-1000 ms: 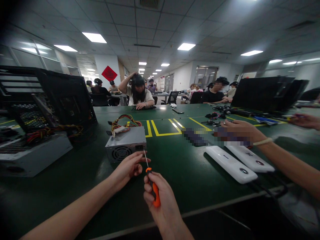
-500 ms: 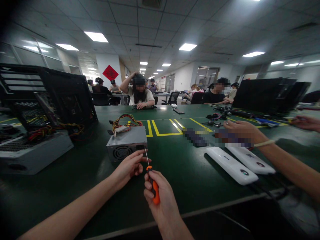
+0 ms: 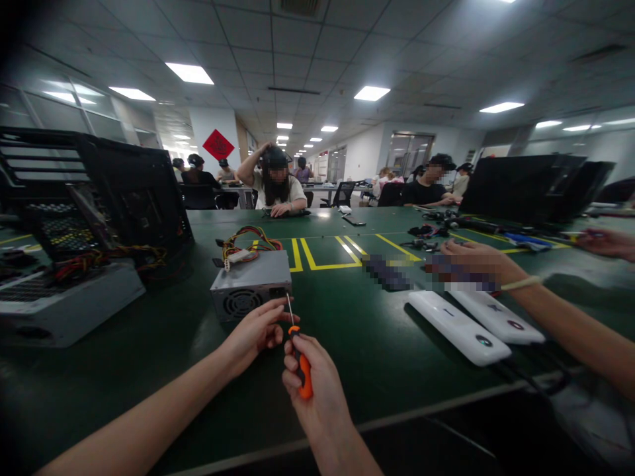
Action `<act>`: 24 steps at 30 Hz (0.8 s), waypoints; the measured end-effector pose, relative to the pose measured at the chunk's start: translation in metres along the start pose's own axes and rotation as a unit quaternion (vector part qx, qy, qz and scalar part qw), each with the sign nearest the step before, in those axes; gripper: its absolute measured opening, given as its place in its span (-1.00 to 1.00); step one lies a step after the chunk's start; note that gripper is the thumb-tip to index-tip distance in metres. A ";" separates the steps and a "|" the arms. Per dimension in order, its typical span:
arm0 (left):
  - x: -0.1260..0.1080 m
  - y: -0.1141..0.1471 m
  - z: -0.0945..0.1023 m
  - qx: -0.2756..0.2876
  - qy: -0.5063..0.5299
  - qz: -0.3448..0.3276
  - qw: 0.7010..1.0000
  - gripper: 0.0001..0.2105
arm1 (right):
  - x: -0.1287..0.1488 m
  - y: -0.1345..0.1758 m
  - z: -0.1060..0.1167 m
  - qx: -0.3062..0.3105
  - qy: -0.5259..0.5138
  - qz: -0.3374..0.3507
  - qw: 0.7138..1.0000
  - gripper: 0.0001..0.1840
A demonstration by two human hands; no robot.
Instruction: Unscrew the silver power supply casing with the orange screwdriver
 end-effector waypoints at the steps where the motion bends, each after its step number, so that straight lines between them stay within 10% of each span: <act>1: 0.000 0.000 0.000 0.001 -0.005 0.001 1.000 -0.71 | 0.000 -0.001 0.000 0.001 0.001 0.000 1.000 -0.86; 11: 0.002 -0.010 -0.001 0.001 0.009 0.005 1.000 -0.78 | 0.009 0.020 0.002 0.055 0.224 0.127 0.965 -0.61; 19: -0.006 -0.006 0.005 -0.052 -0.148 -0.097 0.983 -0.78 | 0.029 0.035 -0.009 0.233 0.633 0.395 0.623 -0.64; 24: -0.034 0.016 0.019 -0.208 -0.431 -0.324 0.816 -0.83 | 0.052 0.019 -0.024 0.344 0.693 0.406 0.486 -0.71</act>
Point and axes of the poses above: each hand's wrist, its own y-axis away from the middle knuckle, its own z-axis out of the back of the hand, x = y × z, the point moved 3 cm from there along -y, towards the middle knuckle, and after that the axes turned 15 degrees about -y, right-handed, at the moved point
